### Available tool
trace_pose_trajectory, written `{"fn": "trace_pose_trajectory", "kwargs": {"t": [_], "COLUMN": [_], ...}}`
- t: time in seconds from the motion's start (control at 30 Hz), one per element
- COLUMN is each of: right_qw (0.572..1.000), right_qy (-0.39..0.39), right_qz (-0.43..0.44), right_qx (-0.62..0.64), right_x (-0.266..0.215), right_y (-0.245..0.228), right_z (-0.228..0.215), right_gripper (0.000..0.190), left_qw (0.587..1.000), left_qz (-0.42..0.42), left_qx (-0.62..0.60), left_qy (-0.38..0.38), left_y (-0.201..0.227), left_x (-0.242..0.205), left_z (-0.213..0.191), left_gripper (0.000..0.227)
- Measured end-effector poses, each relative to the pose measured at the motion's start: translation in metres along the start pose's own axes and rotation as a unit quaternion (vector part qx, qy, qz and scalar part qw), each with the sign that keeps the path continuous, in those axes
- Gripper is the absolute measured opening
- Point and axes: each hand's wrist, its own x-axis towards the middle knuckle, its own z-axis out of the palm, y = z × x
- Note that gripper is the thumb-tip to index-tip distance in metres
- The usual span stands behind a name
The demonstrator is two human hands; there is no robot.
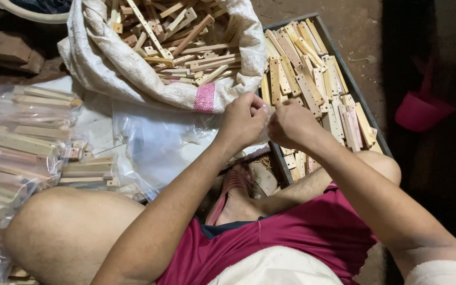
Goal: The person takes small wooden slats from a white sack and places them into plastic bags by hand, then places the filled bags into a black crate.
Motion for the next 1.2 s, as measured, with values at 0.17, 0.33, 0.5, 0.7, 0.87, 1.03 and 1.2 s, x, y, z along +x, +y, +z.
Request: {"fn": "trace_pose_trajectory", "kwargs": {"t": [0.17,0.33,0.5,0.7,0.87,1.03,1.2], "right_qw": [0.991,0.990,0.991,0.994,0.986,0.973,0.950], "right_qy": [-0.017,0.049,0.090,0.065,0.098,0.150,0.225], "right_qz": [0.109,0.079,0.086,0.080,0.033,0.028,-0.082], "right_qx": [0.078,0.103,0.056,0.037,0.130,0.172,0.200], "right_x": [-0.036,-0.024,-0.017,-0.026,-0.022,-0.030,-0.007], "right_y": [-0.050,-0.042,-0.040,-0.063,-0.077,-0.104,-0.121], "right_z": [-0.098,-0.067,-0.058,-0.090,-0.094,-0.111,-0.088], "right_gripper": [0.033,0.088,0.023,0.026,0.024,0.023,0.017], "left_qw": [1.000,0.998,0.989,0.984,0.971,0.972,0.968], "left_qz": [0.013,0.011,0.045,0.082,-0.009,0.023,0.044], "left_qx": [0.018,0.056,0.139,0.139,0.231,0.211,0.201], "left_qy": [-0.002,-0.016,0.037,0.082,0.063,0.096,0.145], "left_y": [0.003,0.007,0.014,0.002,0.004,0.023,0.023], "left_x": [-0.005,-0.014,-0.027,-0.028,-0.036,-0.060,-0.076], "left_z": [-0.009,-0.017,-0.032,-0.041,-0.050,-0.075,-0.102], "left_gripper": [0.016,0.016,0.018,0.016,0.036,0.016,0.023]}}
